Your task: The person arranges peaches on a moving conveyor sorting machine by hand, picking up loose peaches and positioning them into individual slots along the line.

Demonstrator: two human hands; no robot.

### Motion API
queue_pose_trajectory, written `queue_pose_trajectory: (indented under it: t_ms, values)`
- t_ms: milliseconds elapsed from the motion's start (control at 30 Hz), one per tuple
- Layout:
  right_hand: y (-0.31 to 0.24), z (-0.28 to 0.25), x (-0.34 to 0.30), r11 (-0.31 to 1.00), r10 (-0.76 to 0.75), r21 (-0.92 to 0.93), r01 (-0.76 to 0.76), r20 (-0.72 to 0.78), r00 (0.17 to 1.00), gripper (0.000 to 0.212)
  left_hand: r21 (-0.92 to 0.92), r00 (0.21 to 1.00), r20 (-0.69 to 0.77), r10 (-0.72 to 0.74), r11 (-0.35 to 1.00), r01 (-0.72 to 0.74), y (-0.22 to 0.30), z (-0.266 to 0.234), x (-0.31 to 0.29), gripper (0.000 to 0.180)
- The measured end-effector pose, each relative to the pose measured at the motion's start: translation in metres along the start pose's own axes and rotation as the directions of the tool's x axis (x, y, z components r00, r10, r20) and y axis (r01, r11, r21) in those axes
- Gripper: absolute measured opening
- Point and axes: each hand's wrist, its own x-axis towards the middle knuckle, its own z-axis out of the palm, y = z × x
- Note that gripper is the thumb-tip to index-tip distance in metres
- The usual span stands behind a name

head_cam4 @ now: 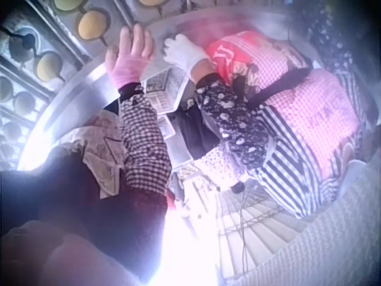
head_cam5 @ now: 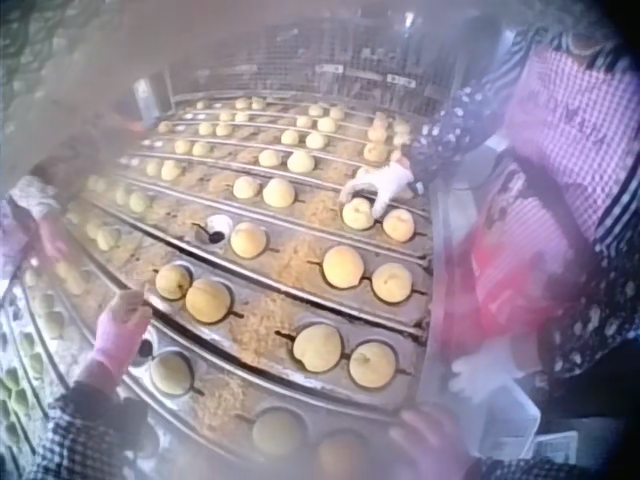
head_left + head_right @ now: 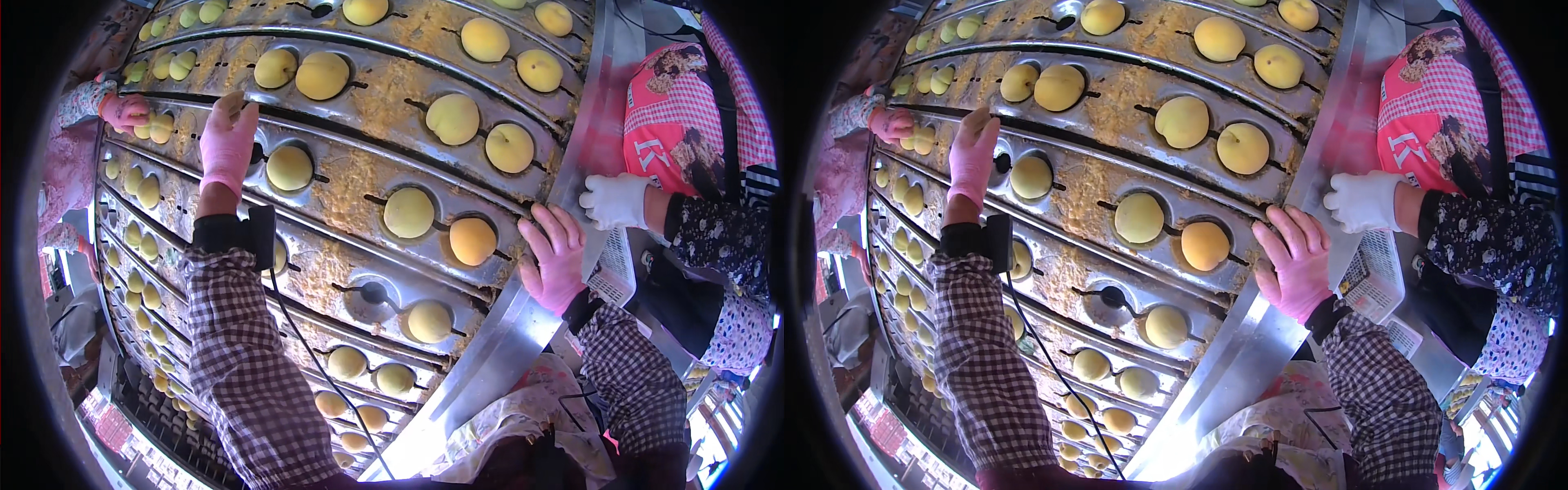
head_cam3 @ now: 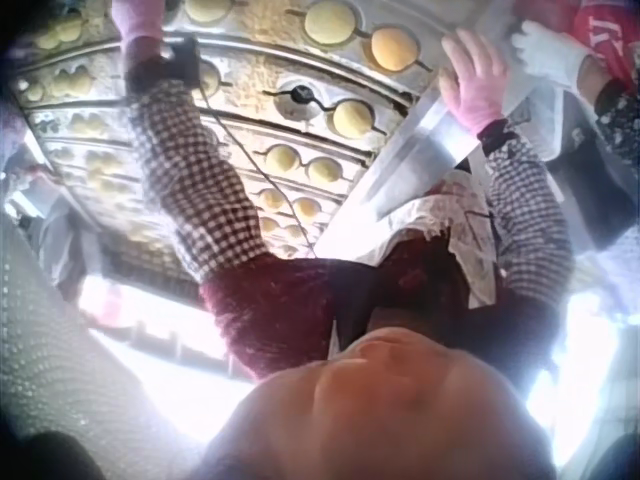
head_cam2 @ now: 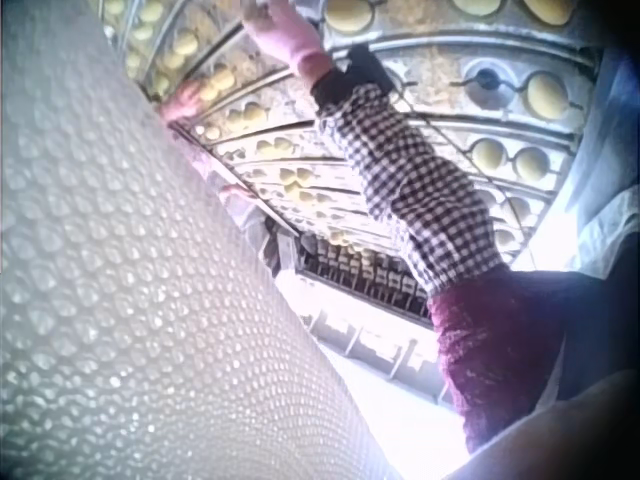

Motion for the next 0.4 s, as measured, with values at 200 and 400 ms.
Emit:
queue_pose_trajectory:
  t_ms: [200, 400]
  values:
    - [-0.004, 0.000, -0.003, 1.000, -0.002, -0.003, 0.002, -0.006, 1.000, 0.058, 0.416, 0.986, 0.162, 0.043, 0.903, -0.108, 0.008, -0.009, -0.095, 0.062]
    - [-0.026, -0.001, -0.015, 1.000, 0.002, -0.002, -0.002, 0.006, 1.000, 0.057, 0.432, 0.987, 0.050, 0.155, 0.887, -0.161, 0.028, 0.011, -0.127, 0.063]
